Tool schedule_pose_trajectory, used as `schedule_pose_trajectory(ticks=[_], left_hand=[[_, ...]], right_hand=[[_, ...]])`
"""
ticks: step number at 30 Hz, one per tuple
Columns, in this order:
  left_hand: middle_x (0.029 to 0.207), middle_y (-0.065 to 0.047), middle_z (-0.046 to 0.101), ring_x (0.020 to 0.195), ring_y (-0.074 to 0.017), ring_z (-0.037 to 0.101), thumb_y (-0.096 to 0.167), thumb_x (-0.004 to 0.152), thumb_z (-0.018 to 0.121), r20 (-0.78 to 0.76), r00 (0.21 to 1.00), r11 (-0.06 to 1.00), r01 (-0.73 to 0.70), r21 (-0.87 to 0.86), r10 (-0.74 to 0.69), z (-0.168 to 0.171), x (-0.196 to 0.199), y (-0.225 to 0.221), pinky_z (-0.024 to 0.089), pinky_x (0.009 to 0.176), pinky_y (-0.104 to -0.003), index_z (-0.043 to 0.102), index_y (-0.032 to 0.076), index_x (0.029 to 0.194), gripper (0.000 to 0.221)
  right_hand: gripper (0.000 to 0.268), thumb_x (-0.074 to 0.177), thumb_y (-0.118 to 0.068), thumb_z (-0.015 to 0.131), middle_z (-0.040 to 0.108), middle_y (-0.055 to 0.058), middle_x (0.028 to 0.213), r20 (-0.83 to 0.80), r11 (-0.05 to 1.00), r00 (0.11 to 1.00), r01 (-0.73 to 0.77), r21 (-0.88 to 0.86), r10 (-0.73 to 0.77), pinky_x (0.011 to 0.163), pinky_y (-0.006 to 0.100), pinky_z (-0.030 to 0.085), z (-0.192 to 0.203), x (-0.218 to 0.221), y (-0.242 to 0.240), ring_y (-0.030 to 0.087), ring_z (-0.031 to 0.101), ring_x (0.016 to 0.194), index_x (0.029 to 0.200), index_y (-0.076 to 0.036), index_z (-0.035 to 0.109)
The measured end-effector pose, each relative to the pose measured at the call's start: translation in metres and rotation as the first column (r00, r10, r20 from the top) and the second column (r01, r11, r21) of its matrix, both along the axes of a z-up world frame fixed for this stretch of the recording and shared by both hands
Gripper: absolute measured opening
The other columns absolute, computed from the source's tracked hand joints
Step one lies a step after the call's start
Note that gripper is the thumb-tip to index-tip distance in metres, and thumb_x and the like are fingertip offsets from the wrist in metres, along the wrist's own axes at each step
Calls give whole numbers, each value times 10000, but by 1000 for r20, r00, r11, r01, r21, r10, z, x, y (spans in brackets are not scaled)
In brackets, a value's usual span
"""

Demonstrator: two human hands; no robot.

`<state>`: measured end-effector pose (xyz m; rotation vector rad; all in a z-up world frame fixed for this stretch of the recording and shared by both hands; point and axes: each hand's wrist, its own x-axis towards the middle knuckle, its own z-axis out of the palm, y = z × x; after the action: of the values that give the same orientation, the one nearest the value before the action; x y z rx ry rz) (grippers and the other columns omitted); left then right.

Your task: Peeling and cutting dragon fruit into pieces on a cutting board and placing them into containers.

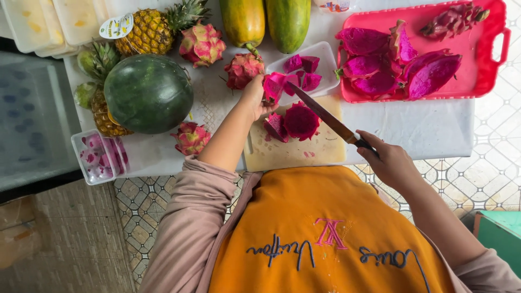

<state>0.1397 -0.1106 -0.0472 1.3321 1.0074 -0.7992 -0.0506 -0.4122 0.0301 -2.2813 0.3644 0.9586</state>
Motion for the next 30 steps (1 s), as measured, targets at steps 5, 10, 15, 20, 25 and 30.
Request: schedule_pose_trajectory(ticks=[5,10,15,20,25,30], left_hand=[[1143,-188,627,890,-312,602,462,957,425,55,994,989,-83,-119,90,6,-4,11,576,622,-375,564,95,1253,492],[1173,-226,633,888,-314,614,518,883,520,179,962,940,-146,-307,207,25,-10,12,549,567,-355,551,43,1352,668],[1248,-168,687,996,-292,659,507,825,589,220,940,938,-195,-285,262,22,-6,11,561,721,-386,589,205,1259,529],[1257,-145,697,1055,-278,662,496,848,552,241,936,947,-190,-260,255,31,-8,9,552,741,-369,609,180,1247,512],[1164,-151,708,928,-280,682,490,826,556,249,936,950,-187,-250,249,38,-10,8,550,680,-353,617,149,1223,528],[1155,-164,707,907,-284,692,474,854,547,271,926,941,-184,-283,263,33,-12,7,583,666,-355,605,165,1239,497]], right_hand=[[522,1005,-353,556,709,44,1024,175,1000,984,-20,-16,22,732,406,466,-4,-14,-11,295,634,765,1525,-330,524],[498,1017,-351,577,693,-81,1068,431,984,884,-149,-102,179,576,369,474,-6,-30,-19,201,616,676,1515,-338,552],[483,1025,-377,569,675,-83,996,505,962,820,-210,-173,270,521,374,468,0,-30,-18,201,601,638,1506,-337,579],[484,1025,-362,567,697,-75,1065,497,969,832,-205,-138,246,551,378,470,2,-30,-14,214,634,675,1507,-320,570],[501,1023,-370,556,694,-72,1080,465,972,854,-199,-125,235,556,390,478,1,-29,-13,226,635,665,1521,-321,552],[494,1031,-370,552,679,-69,1013,483,965,836,-211,-153,260,511,400,461,-2,-30,-12,237,612,620,1524,-332,550]])
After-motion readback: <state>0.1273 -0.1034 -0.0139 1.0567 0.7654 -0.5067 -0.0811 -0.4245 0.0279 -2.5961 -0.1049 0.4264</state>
